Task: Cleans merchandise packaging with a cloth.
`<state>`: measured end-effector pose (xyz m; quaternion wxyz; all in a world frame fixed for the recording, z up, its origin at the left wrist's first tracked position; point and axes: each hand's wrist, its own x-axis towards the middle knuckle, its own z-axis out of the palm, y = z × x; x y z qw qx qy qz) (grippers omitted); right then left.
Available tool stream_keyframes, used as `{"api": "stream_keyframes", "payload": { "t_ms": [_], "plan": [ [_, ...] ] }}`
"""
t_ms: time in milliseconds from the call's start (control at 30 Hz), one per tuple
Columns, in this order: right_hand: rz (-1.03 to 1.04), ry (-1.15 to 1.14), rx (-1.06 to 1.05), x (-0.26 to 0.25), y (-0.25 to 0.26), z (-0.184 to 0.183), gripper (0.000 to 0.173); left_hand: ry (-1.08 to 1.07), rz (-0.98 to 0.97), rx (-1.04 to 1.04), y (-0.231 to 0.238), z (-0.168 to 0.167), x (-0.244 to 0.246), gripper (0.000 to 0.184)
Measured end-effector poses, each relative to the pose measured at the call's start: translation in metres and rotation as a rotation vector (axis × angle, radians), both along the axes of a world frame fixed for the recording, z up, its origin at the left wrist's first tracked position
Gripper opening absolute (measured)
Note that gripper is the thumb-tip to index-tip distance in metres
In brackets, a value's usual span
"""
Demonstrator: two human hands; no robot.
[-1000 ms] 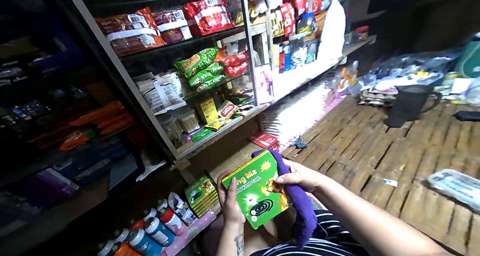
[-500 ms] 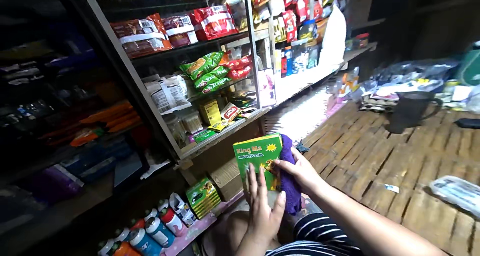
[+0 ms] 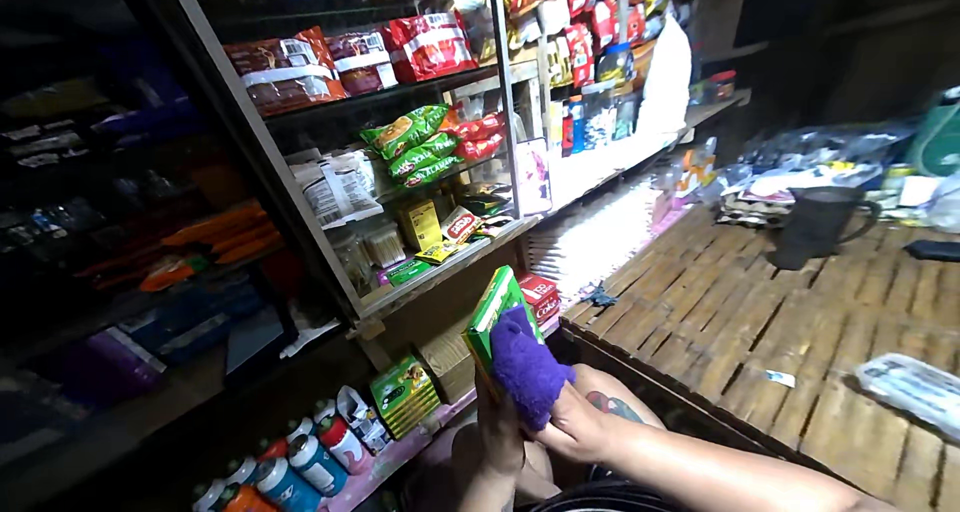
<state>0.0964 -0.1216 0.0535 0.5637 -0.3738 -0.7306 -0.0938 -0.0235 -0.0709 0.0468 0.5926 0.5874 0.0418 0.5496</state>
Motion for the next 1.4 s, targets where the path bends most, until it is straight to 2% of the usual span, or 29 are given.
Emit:
{"api": "stream_keyframes", "payload": {
  "t_ms": [33, 133, 267, 333, 400, 500, 567, 600, 667, 733, 833, 900, 1000, 1067, 1167, 1267, 1333, 1400],
  "plan": [
    [-0.028, -0.054, 0.011, 0.005, 0.001, 0.003, 0.038, -0.016, -0.019, -0.082, -0.001, 0.004, 0.001, 0.085],
    [-0.209, -0.102, -0.011, 0.027, 0.013, 0.004, 0.043, -0.054, -0.084, -0.234, -0.001, 0.01, 0.006, 0.081],
    [-0.424, 0.085, -0.146, 0.053, 0.031, -0.004, 0.05, -0.089, -0.1, -0.362, -0.003, 0.01, 0.009, 0.081],
    [-0.461, 0.078, -0.172, 0.047, 0.026, -0.003, 0.048, -0.1, -0.097, -0.391, -0.003, 0.008, 0.01, 0.085],
    [-0.419, -0.021, -0.148, 0.03, 0.015, -0.006, 0.051, -0.11, -0.068, -0.37, -0.002, 0.007, 0.01, 0.086],
    [-0.225, -0.136, -0.098, 0.002, 0.0, -0.015, 0.067, -0.007, 0.043, -0.315, -0.003, 0.007, 0.003, 0.063],
    [-0.149, -0.153, -0.099, -0.002, 0.0, -0.016, 0.069, 0.023, 0.057, -0.315, -0.001, 0.008, 0.0, 0.053],
    [-0.146, -0.147, -0.1, 0.001, 0.003, -0.013, 0.067, -0.023, 0.035, -0.333, 0.001, 0.008, 0.002, 0.056],
    [-0.2, -0.132, -0.115, 0.013, 0.01, -0.005, 0.058, -0.083, -0.014, -0.324, 0.003, 0.008, 0.006, 0.079],
    [-0.282, -0.052, -0.143, 0.03, 0.018, 0.0, 0.051, -0.117, -0.07, -0.334, 0.002, 0.009, 0.009, 0.088],
    [-0.321, 0.254, -0.23, 0.055, 0.028, -0.001, 0.055, -0.102, -0.129, -0.365, -0.002, 0.007, 0.01, 0.077],
    [-0.211, 0.521, -0.377, 0.065, 0.024, 0.006, 0.062, -0.093, -0.158, -0.358, -0.004, 0.004, 0.009, 0.069],
    [0.049, 0.849, -0.533, 0.069, 0.017, 0.013, 0.05, -0.085, -0.182, -0.327, -0.002, 0.0, 0.008, 0.064],
    [0.12, 0.903, -0.564, 0.071, 0.016, 0.013, 0.042, -0.078, -0.17, -0.368, -0.001, 0.001, 0.008, 0.066],
    [0.123, 0.917, -0.576, 0.075, 0.013, 0.019, 0.041, -0.047, -0.149, -0.398, 0.002, 0.001, 0.007, 0.068],
    [0.082, 0.915, -0.496, 0.079, 0.01, 0.027, 0.04, 0.121, -0.128, -0.303, 0.004, 0.009, 0.004, 0.054],
    [0.059, 0.931, -0.428, 0.083, 0.008, 0.031, 0.039, 0.213, -0.161, -0.322, 0.005, 0.014, 0.003, 0.042],
    [0.077, 0.996, -0.368, 0.085, 0.008, 0.035, 0.033, 0.205, -0.181, -0.365, 0.003, 0.012, 0.006, 0.04]
  ]
}}
